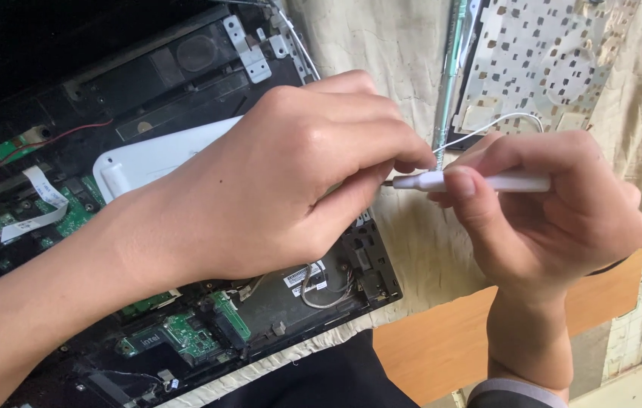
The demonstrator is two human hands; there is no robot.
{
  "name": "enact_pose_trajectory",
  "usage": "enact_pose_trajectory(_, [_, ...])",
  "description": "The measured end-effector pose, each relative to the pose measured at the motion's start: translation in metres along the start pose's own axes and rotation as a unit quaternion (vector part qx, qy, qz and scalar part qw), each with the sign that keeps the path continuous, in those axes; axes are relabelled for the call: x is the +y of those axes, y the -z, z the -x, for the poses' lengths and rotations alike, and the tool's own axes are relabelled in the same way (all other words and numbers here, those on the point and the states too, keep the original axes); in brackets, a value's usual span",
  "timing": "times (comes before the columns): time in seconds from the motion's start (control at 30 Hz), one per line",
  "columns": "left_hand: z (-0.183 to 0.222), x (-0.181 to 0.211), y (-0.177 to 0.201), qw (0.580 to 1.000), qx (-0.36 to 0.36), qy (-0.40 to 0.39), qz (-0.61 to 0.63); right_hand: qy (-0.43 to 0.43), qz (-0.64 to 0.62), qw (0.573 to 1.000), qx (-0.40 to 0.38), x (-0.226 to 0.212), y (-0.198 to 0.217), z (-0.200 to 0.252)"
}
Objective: Testing the fitment of internal components and covers within a laptop chassis using a small tool.
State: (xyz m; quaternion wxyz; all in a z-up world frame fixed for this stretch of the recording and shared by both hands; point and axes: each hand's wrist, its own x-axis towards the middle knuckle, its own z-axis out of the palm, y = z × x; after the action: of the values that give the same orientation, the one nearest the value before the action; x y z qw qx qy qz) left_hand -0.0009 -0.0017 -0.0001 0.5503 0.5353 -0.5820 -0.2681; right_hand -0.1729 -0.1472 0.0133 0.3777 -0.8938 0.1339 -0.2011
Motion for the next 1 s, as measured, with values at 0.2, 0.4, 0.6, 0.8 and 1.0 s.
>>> enact_pose_trajectory(0.2, [0.002,0.0,0.005,0.999,-0.045,0.007,-0.003,0.055,0.032,0.998,-0.003,0.003,0.002,0.003])
enact_pose_trajectory(0.4, [0.002,-0.002,0.011,0.997,-0.076,-0.007,0.006,0.086,0.018,0.995,-0.043,-0.006,0.001,-0.004])
enact_pose_trajectory(0.6, [0.002,0.0,0.011,0.997,-0.074,0.007,0.027,0.141,0.005,0.988,-0.069,-0.002,0.005,-0.008])
enact_pose_trajectory(0.8, [0.006,-0.003,0.009,0.996,-0.078,-0.025,0.021,0.154,0.074,0.977,-0.129,-0.024,0.008,-0.014])
enact_pose_trajectory(1.0, [0.013,-0.012,0.006,0.997,-0.065,-0.05,0.004,0.151,0.126,0.95,-0.242,-0.048,0.012,-0.031])
